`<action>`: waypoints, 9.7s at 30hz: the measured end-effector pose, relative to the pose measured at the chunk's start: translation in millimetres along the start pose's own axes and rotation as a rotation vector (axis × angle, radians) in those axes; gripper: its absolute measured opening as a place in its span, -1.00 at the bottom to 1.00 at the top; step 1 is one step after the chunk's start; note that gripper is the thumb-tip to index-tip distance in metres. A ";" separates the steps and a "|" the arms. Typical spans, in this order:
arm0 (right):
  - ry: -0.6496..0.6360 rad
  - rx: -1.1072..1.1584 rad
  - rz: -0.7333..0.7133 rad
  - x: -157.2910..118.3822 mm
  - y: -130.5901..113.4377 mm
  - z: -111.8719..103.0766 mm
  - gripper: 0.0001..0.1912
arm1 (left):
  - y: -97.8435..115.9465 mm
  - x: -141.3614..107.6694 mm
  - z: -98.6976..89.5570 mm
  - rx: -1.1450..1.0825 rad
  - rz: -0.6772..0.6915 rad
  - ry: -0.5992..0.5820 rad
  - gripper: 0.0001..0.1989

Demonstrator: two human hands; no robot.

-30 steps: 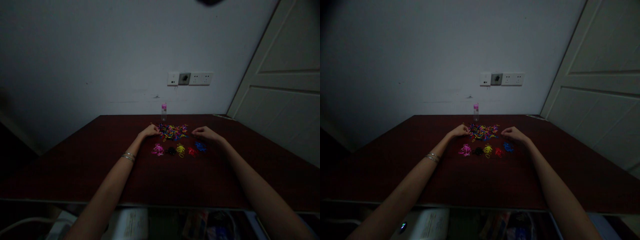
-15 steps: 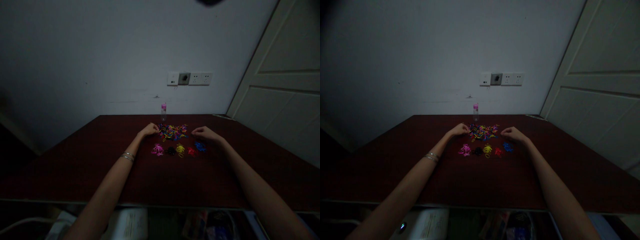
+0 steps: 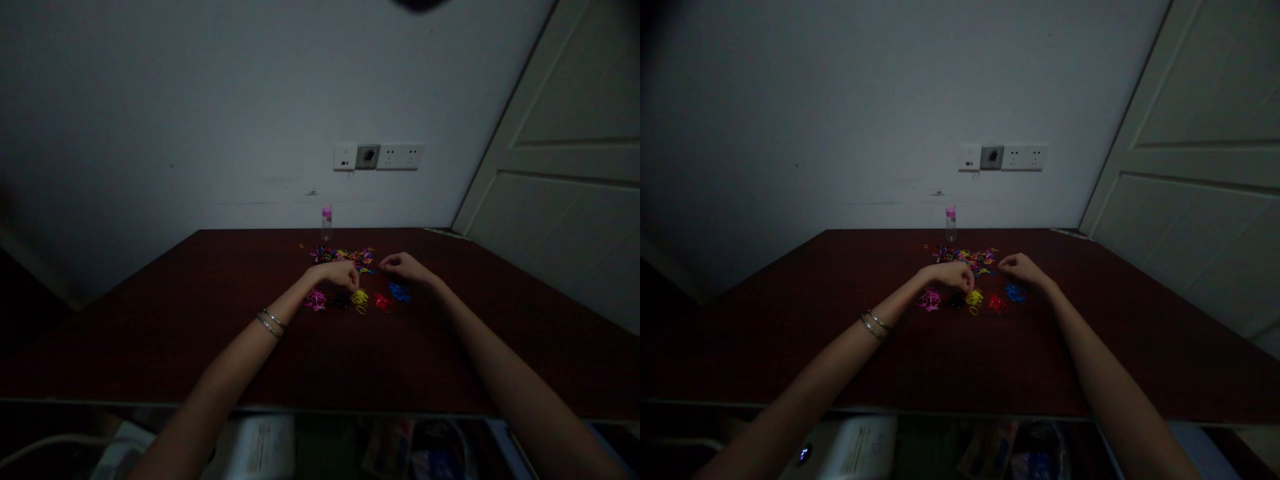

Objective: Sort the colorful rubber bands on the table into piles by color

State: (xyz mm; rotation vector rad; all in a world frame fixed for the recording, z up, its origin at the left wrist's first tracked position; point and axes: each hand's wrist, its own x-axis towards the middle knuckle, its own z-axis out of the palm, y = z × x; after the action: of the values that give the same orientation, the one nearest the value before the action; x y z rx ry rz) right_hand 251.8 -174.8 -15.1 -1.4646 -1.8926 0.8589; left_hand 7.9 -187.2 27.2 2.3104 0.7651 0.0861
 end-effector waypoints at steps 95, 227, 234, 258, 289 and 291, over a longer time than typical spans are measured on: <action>-0.008 -0.287 -0.012 -6.6 1.0 -28.0 -0.73 | -26.3 -20.0 -44.0 -0.004 -0.067 0.309 -0.88; -0.021 -0.123 -0.160 5.7 -8.5 7.2 -0.75 | -10.4 -7.8 -13.9 0.054 -0.086 0.204 -0.91; 0.008 -0.202 -0.171 10.1 -5.1 10.0 -0.76 | 10.9 -3.8 3.4 0.013 -0.011 0.067 -0.87; 0.019 -0.317 -0.240 -0.7 -25.2 26.5 -0.77 | -103.6 -21.8 -17.4 -0.414 -0.268 0.896 -0.79; 0.126 -0.342 -0.212 6.8 -10.4 19.1 -0.71 | -109.9 -22.6 -10.8 -0.354 -0.251 0.893 -0.79; 0.143 -0.315 -0.200 6.2 -12.7 19.1 -0.71 | -110.0 -22.6 -10.3 -0.363 -0.244 0.899 -0.79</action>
State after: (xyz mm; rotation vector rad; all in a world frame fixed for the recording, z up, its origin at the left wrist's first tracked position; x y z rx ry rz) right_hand 228.2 -173.7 -16.6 -1.4384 -2.0891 0.3650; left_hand -68.6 -128.8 -31.6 1.7544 1.3202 1.1048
